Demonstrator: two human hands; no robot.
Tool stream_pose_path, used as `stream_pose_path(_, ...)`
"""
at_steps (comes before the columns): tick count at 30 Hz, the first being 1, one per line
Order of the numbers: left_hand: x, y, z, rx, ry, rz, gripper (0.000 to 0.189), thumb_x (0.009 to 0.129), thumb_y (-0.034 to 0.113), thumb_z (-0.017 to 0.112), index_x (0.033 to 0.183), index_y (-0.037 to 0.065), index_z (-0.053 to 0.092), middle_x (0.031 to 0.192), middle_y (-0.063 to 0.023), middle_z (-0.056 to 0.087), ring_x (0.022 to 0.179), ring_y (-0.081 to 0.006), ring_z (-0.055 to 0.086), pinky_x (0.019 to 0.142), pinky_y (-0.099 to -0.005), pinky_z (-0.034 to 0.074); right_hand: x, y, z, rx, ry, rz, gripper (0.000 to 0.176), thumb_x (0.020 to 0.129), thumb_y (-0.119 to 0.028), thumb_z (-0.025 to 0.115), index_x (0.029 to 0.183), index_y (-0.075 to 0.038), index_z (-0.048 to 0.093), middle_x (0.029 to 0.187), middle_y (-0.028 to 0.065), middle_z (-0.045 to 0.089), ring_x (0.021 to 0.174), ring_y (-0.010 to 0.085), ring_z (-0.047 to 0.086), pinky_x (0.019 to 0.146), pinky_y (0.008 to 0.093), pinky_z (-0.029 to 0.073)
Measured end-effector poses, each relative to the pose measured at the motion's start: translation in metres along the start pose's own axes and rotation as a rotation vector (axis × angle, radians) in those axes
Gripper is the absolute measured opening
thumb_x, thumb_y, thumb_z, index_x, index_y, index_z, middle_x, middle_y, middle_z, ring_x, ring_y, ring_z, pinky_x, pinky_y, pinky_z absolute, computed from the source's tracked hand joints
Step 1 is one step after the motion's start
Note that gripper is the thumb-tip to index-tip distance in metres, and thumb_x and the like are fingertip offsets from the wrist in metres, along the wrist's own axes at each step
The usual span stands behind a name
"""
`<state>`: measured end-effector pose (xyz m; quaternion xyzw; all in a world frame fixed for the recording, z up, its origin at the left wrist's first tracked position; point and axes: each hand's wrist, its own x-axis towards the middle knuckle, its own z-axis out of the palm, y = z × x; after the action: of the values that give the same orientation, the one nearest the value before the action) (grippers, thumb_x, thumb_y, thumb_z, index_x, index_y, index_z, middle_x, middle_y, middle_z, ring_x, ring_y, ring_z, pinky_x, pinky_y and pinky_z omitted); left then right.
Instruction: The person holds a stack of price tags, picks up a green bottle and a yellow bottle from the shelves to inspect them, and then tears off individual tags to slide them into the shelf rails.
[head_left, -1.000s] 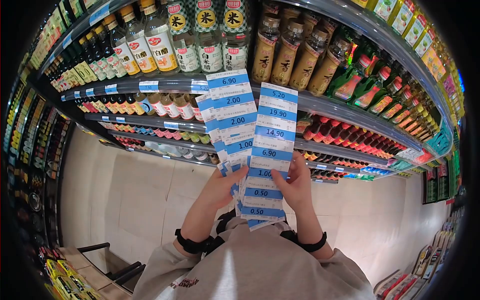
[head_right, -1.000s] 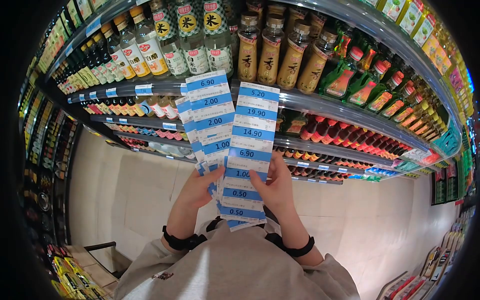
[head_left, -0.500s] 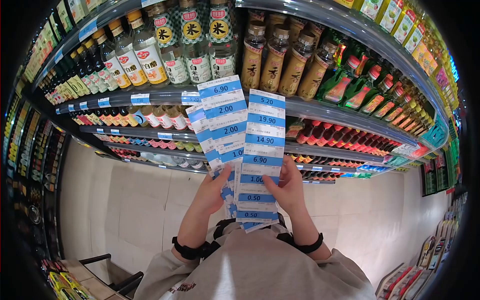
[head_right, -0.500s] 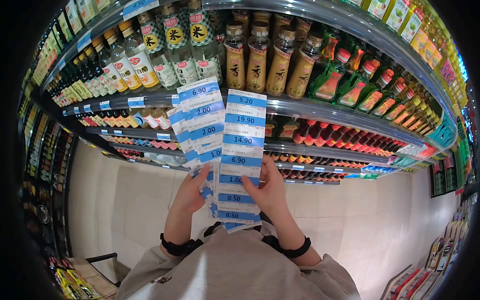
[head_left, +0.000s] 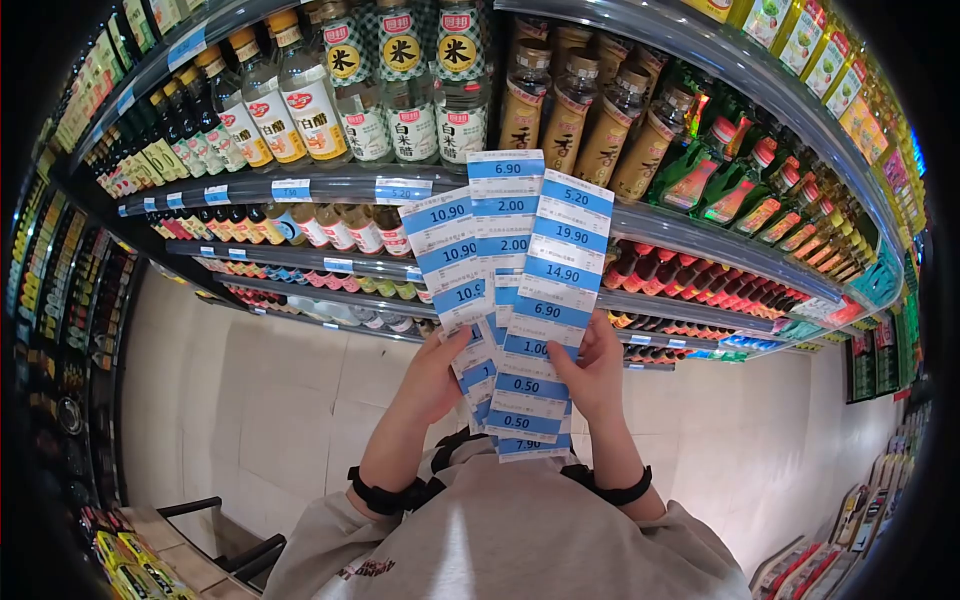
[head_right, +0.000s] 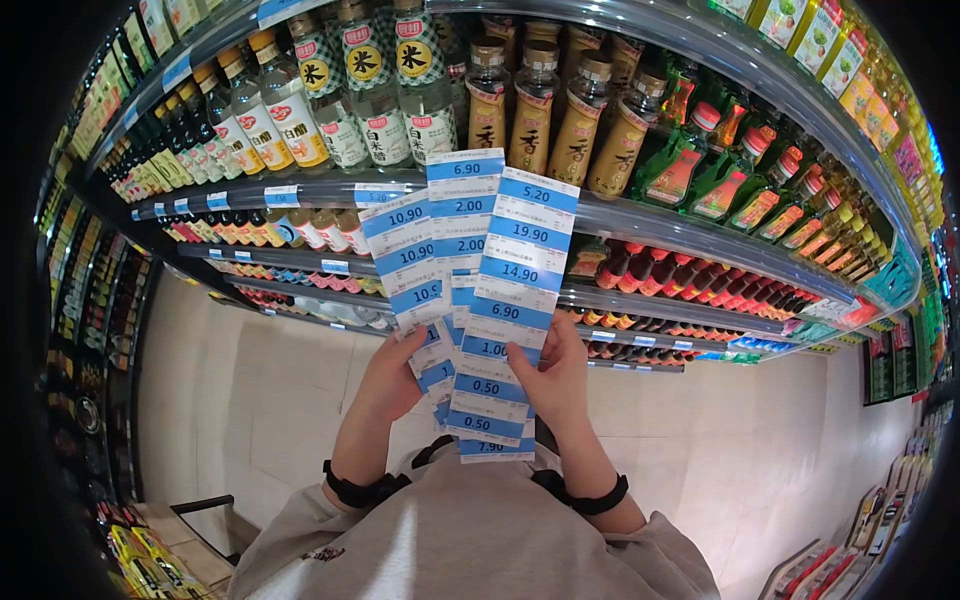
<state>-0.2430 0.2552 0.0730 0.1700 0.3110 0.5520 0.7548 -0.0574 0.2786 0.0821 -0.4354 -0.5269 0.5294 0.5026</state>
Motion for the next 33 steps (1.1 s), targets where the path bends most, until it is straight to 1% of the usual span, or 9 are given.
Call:
stream_pose_path(10, 0.000, 0.004, 0.000, 0.028, 0.009, -0.010, 0.034, 0.090, 0.021, 0.044, 0.119, 0.003, 0.041, 0.113, -0.0091, 0.051, 0.102, -0.0193, 0.051, 0.084, -0.0326, 0.044, 0.004, 0.002, -0.002, 0.039, -0.014, -0.009, 0.035, 0.073, 0.008, 0.055, 0.104, 0.001, 0.042, 0.096, 0.0110, 0.060, 0.090, 0.0141, 0.057, 0.077, 0.0247, 0.044)
stream_pose_path(12, 0.003, 0.004, -0.002, 0.021, -0.049, 0.000, 0.040, 0.090, 0.028, 0.043, 0.122, 0.004, 0.038, 0.117, -0.0101, 0.048, 0.106, -0.0210, 0.048, 0.087, -0.0350, 0.041, 0.004, 0.001, -0.001, 0.040, -0.014, -0.028, 0.035, 0.073, 0.008, 0.055, 0.105, 0.001, 0.042, 0.096, 0.0110, 0.060, 0.091, 0.0142, 0.057, 0.077, 0.0245, 0.044)
stream_pose_path(13, 0.002, 0.005, 0.000, 0.021, -0.047, -0.001, 0.040, 0.090, 0.028, 0.043, 0.122, 0.004, 0.038, 0.117, -0.0101, 0.048, 0.106, -0.0210, 0.048, 0.087, -0.0350, 0.041, 0.004, 0.002, -0.001, 0.040, -0.014, -0.026, 0.035, 0.073, 0.008, 0.055, 0.105, 0.001, 0.042, 0.096, 0.0110, 0.060, 0.091, 0.0142, 0.057, 0.077, 0.0245, 0.044)
stream_pose_path(15, 0.000, 0.011, 0.007, -0.055, 0.006, -0.040, 0.049, 0.089, 0.038, 0.040, 0.125, 0.004, 0.034, 0.122, -0.0111, 0.044, 0.112, -0.0235, 0.044, 0.090, -0.0387, 0.037, 0.005, 0.002, -0.002, 0.039, -0.011, -0.035, 0.036, 0.073, 0.008, 0.055, 0.105, 0.002, 0.042, 0.096, 0.0109, 0.060, 0.091, 0.0142, 0.057, 0.077, 0.0245, 0.044)
stream_pose_path(16, 0.000, 0.011, 0.007, -0.056, 0.007, -0.042, 0.049, 0.089, 0.038, 0.040, 0.125, 0.004, 0.034, 0.122, -0.0111, 0.044, 0.112, -0.0235, 0.044, 0.090, -0.0387, 0.037, 0.005, 0.002, -0.002, 0.039, -0.010, -0.033, 0.036, 0.073, 0.008, 0.055, 0.105, 0.002, 0.042, 0.096, 0.0109, 0.060, 0.091, 0.0142, 0.057, 0.077, 0.0245, 0.044)
stream_pose_path(18, 0.000, 0.011, 0.006, -0.012, -0.034, -0.021, 0.056, 0.088, 0.044, 0.037, 0.127, 0.005, 0.031, 0.125, -0.0115, 0.041, 0.115, -0.0253, 0.040, 0.093, -0.0410, 0.034, 0.005, 0.001, -0.002, 0.041, -0.003, -0.027, 0.036, 0.073, 0.008, 0.055, 0.105, 0.002, 0.042, 0.096, 0.0110, 0.060, 0.091, 0.0140, 0.057, 0.077, 0.0245, 0.044)
stream_pose_path(22, -0.001, 0.014, 0.009, -0.002, -0.035, -0.023, 0.057, 0.088, 0.046, 0.035, 0.129, 0.006, 0.030, 0.126, -0.0109, 0.040, 0.115, -0.0252, 0.039, 0.092, -0.0407, 0.034, 0.006, 0.000, -0.002, 0.046, -0.004, -0.028, 0.036, 0.073, 0.008, 0.055, 0.105, 0.002, 0.042, 0.096, 0.0110, 0.060, 0.091, 0.0138, 0.057, 0.077, 0.0242, 0.044)
stream_pose_path(24, -0.001, 0.013, 0.009, -0.048, -0.050, 0.004, 0.051, 0.090, 0.042, 0.029, 0.128, 0.007, 0.032, 0.125, -0.0102, 0.042, 0.115, -0.0254, 0.041, 0.092, -0.0411, 0.036, 0.006, 0.001, -0.001, 0.035, 0.004, -0.052, 0.033, 0.074, 0.008, 0.055, 0.102, 0.000, 0.040, 0.093, 0.0098, 0.061, 0.089, 0.0121, 0.058, 0.070, 0.0214, 0.047)
stream_pose_path(33, -0.003, 0.012, 0.007, -0.031, -0.078, 0.016, 0.053, 0.091, 0.044, 0.027, 0.129, 0.008, 0.030, 0.126, -0.0102, 0.041, 0.116, -0.0254, 0.041, 0.091, -0.0416, 0.037, 0.004, 0.002, -0.002, 0.016, -0.014, -0.063, 0.035, 0.073, 0.008, 0.055, 0.105, 0.001, 0.040, 0.095, 0.0105, 0.059, 0.090, 0.0129, 0.057, 0.072, 0.0218, 0.046)
